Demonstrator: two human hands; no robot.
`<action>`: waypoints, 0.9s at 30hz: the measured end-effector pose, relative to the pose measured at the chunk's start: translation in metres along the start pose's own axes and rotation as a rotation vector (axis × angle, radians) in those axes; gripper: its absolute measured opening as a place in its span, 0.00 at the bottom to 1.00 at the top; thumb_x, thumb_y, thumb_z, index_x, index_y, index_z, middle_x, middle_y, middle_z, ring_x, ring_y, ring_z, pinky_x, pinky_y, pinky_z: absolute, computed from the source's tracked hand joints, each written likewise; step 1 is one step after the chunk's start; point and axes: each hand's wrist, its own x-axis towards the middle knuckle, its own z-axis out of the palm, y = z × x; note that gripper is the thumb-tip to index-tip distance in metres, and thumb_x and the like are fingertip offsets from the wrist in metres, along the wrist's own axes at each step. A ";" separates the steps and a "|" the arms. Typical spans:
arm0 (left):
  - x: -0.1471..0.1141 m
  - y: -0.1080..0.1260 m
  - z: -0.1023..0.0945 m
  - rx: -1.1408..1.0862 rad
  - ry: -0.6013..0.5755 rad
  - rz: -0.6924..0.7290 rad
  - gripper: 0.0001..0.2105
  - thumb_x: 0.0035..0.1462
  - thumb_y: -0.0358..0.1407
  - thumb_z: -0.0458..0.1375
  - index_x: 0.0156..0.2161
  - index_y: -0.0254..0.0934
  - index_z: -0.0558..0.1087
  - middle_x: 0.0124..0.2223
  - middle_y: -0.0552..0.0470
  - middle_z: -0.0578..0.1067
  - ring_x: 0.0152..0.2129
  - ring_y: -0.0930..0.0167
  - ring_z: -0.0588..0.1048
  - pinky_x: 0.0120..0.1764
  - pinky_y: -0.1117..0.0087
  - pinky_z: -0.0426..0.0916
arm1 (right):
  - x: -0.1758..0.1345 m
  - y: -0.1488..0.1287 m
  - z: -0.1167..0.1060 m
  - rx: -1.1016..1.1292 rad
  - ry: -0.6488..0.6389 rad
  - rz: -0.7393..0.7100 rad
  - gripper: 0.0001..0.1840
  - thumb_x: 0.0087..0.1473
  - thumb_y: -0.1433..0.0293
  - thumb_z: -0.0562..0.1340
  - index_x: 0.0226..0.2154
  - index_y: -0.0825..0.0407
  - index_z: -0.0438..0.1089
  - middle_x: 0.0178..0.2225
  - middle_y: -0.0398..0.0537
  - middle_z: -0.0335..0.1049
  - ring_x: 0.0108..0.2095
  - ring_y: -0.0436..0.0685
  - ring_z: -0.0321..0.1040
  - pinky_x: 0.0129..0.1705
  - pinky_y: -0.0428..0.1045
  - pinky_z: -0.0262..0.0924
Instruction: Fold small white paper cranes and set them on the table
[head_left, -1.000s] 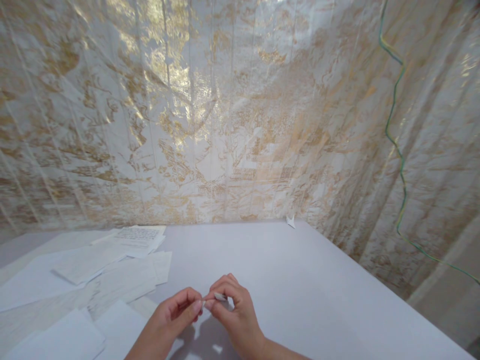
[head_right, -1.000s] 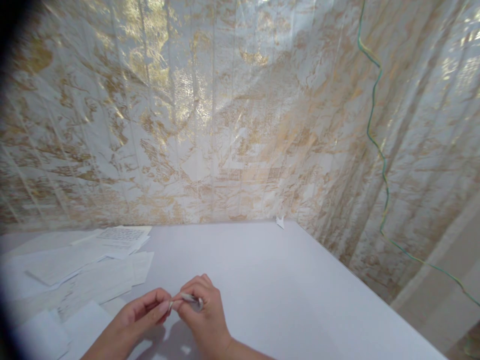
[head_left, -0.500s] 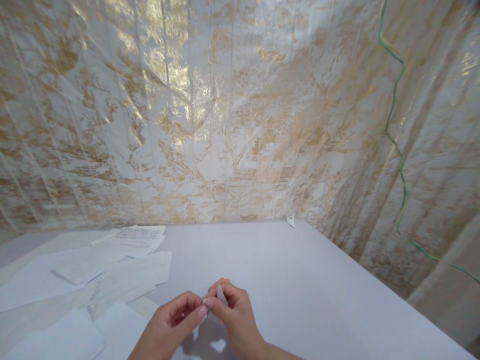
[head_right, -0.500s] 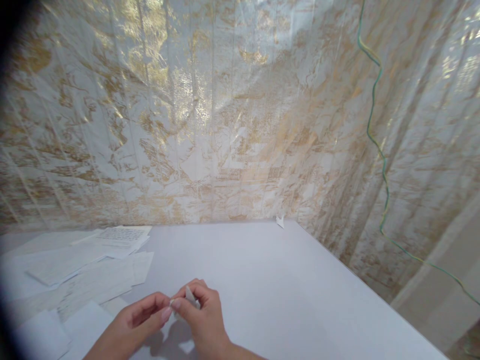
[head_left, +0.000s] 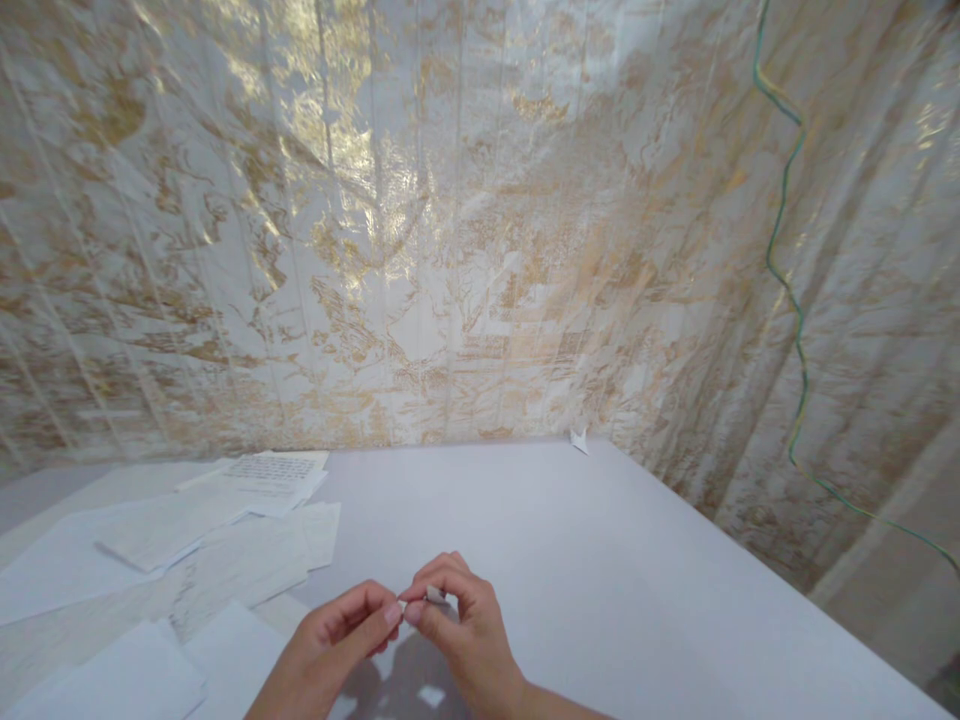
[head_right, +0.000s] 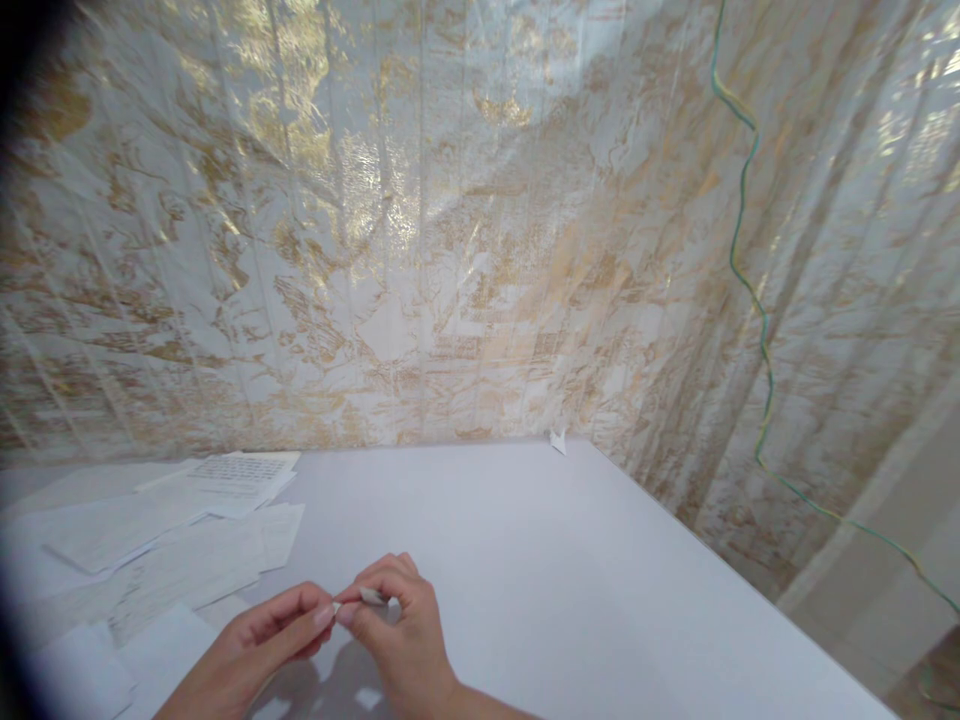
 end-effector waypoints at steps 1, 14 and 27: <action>0.001 -0.001 -0.001 0.006 -0.009 0.015 0.23 0.44 0.59 0.65 0.22 0.40 0.73 0.23 0.58 0.64 0.24 0.71 0.62 0.29 0.72 0.58 | 0.000 -0.001 0.000 0.001 0.001 0.003 0.17 0.51 0.51 0.70 0.27 0.47 0.80 0.27 0.46 0.73 0.34 0.58 0.66 0.47 0.55 0.54; -0.007 0.010 0.000 0.313 -0.018 0.209 0.15 0.56 0.50 0.56 0.27 0.42 0.72 0.27 0.58 0.68 0.29 0.68 0.68 0.35 0.71 0.60 | 0.001 -0.002 0.001 0.098 0.024 0.102 0.20 0.47 0.50 0.71 0.23 0.50 0.77 0.26 0.46 0.69 0.33 0.59 0.62 0.41 0.54 0.54; -0.012 0.007 0.007 0.308 0.062 0.348 0.15 0.57 0.45 0.57 0.23 0.43 0.66 0.26 0.59 0.66 0.26 0.69 0.69 0.34 0.72 0.61 | -0.004 0.002 0.012 0.283 -0.002 0.285 0.23 0.43 0.50 0.72 0.21 0.51 0.69 0.21 0.38 0.57 0.23 0.50 0.49 0.29 0.48 0.46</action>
